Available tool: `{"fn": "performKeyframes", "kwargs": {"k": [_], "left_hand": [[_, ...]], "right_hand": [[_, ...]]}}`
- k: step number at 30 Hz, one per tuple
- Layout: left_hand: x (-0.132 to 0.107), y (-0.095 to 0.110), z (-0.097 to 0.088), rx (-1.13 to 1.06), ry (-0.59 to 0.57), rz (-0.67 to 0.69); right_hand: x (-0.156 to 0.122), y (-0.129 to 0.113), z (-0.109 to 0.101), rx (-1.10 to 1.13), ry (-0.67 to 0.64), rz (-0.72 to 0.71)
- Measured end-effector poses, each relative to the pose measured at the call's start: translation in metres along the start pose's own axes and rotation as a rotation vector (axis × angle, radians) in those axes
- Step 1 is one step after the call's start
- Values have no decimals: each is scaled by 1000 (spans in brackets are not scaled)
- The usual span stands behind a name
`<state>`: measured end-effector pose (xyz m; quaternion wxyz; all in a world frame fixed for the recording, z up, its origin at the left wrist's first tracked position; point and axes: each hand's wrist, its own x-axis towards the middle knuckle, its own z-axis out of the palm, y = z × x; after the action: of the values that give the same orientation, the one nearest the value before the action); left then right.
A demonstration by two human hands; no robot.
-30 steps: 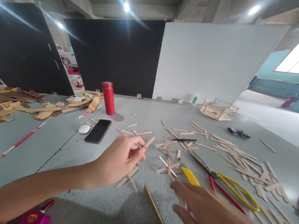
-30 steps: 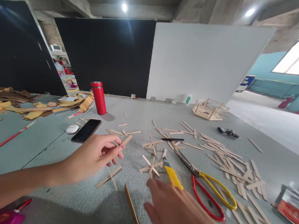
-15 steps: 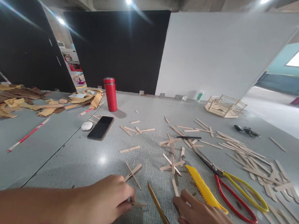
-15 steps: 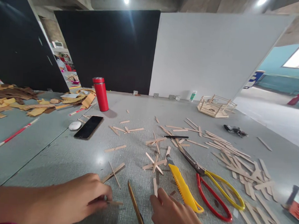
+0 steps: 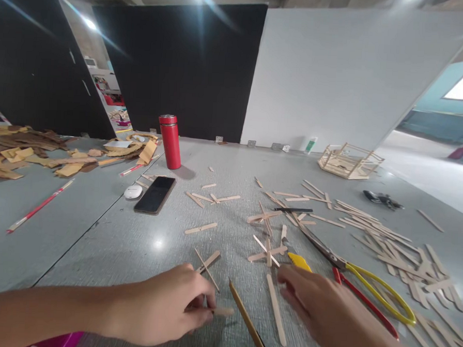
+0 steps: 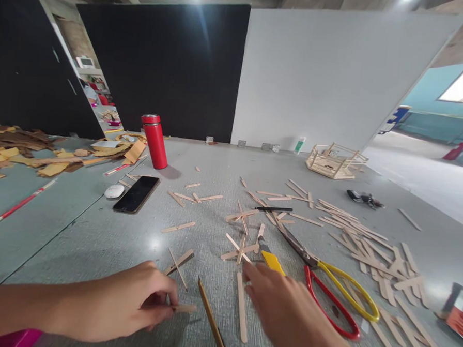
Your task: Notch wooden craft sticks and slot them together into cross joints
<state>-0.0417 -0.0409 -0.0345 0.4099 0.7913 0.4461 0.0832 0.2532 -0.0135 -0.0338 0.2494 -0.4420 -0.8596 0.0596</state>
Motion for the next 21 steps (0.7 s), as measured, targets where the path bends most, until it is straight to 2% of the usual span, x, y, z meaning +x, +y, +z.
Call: {"fn": "performKeyframes", "kwargs": {"k": [2,6,10,14,17,21], "left_hand": [[1,0,0,-27,1,-12],[2,1,1,-34,16,1],[1,0,5,42,8,28],[1,0,10,90,-7,58],[3,3,11,81,-22,72],[6,5,12,111,-26,60]], "right_hand": [[6,17,-4,-114,-69,29],[17,38,-8,-195,-28,50],[20,29,7,-89,-56,-57],[20,27,15,-43,12,-20],[29,54,9,-97,59,22],[46,104,4,-179,-95,-63]]}}
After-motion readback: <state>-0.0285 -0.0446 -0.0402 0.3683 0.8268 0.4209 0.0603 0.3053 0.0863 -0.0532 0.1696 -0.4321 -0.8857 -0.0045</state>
